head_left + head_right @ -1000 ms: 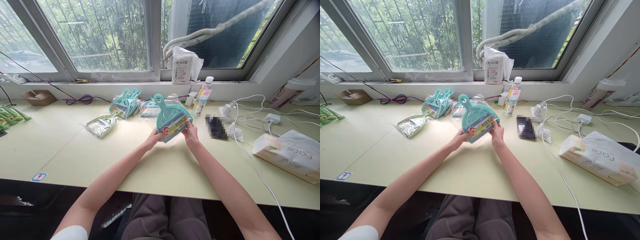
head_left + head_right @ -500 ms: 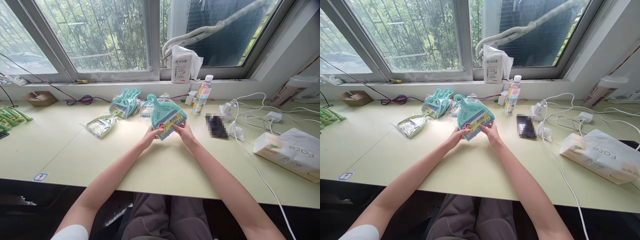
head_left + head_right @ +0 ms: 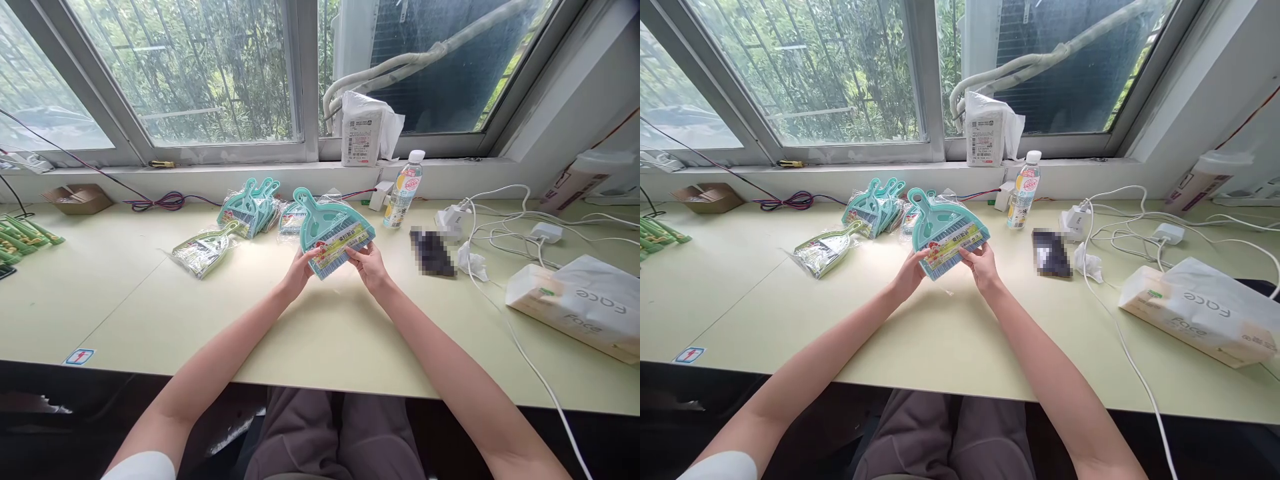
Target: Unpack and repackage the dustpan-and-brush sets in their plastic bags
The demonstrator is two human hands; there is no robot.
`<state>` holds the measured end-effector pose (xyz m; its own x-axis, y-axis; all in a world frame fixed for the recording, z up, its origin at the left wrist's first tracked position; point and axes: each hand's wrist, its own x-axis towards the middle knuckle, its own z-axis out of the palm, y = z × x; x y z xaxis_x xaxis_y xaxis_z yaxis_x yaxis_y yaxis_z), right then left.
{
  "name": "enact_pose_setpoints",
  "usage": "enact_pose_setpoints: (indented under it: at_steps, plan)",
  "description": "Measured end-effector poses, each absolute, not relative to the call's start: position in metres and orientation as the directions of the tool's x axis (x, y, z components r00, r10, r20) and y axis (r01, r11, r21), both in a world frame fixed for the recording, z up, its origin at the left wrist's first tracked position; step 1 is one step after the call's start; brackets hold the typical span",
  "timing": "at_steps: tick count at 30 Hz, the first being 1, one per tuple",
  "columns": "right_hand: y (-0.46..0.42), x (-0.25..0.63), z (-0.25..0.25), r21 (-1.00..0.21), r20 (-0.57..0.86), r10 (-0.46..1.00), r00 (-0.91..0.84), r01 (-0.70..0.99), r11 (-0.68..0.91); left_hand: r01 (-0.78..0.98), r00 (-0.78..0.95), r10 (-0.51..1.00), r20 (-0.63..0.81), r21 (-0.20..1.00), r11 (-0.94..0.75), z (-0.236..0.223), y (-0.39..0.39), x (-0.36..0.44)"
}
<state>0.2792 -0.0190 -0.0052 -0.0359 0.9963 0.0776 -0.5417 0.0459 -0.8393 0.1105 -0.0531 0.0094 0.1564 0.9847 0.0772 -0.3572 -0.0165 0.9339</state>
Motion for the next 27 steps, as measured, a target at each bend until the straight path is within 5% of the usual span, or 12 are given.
enact_pose_setpoints:
  at_steps: [8,15,27]
  plan:
    - [-0.014,0.29,-0.003,-0.857,0.111,0.982,-0.151,-0.514,0.018,-0.251,0.273,0.962,0.019,0.967,0.052,0.009,-0.045,0.096]
    - [-0.024,0.282,0.003,-0.856,0.074,0.972,-0.221,-0.514,-0.051,-0.459,0.378,0.895,0.237,0.888,-0.042,0.022,-0.048,0.086]
    - [-0.027,0.275,0.002,-0.808,0.074,0.991,-0.107,-0.589,-0.004,-0.419,0.504,0.837,0.213,0.908,0.022,0.019,-0.051,0.086]
